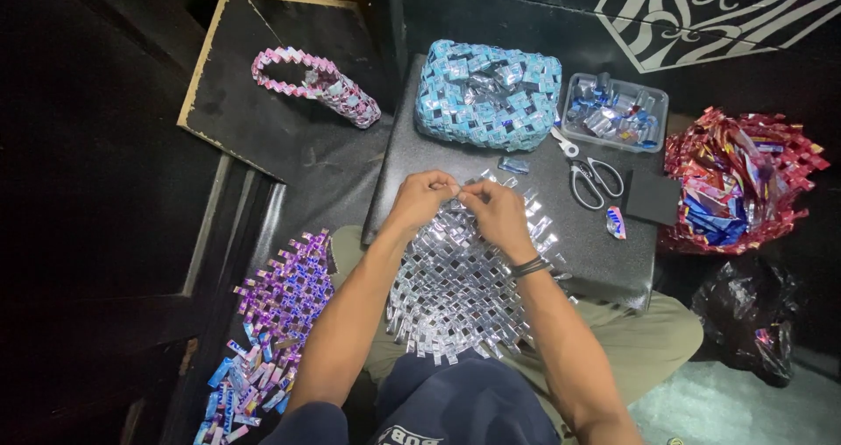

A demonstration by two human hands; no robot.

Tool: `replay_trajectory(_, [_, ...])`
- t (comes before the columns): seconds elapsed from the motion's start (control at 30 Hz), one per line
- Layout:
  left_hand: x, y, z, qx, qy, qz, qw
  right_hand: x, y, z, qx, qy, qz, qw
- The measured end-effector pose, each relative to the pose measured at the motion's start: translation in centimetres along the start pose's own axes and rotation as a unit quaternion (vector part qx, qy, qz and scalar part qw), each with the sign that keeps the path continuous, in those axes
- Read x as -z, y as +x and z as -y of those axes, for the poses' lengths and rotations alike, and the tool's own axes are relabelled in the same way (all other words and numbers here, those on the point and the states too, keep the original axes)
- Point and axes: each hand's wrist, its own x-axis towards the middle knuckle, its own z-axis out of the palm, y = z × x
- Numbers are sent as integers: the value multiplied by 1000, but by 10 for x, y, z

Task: Weaving small, folded strips of recycled material into a larger mesh structure to create a craft item.

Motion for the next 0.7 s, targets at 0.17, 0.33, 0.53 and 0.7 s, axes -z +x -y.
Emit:
replay_trajectory(0.17, [2,1,1,-4,3,2,1000,9,5,6,77,20,1,997])
replay_trajectory(0.33, [17,-23,-24,-7,32,24,999,13,6,3,157,10,12,988])
replay_trajectory(0.53, [22,-21,-25,-34,64,22,997,21,2,10,143,21,44,989])
replay_trajectory(0.7, [23,-26,-27,-47,66,23,996,9,6,-6,134,47,16,990])
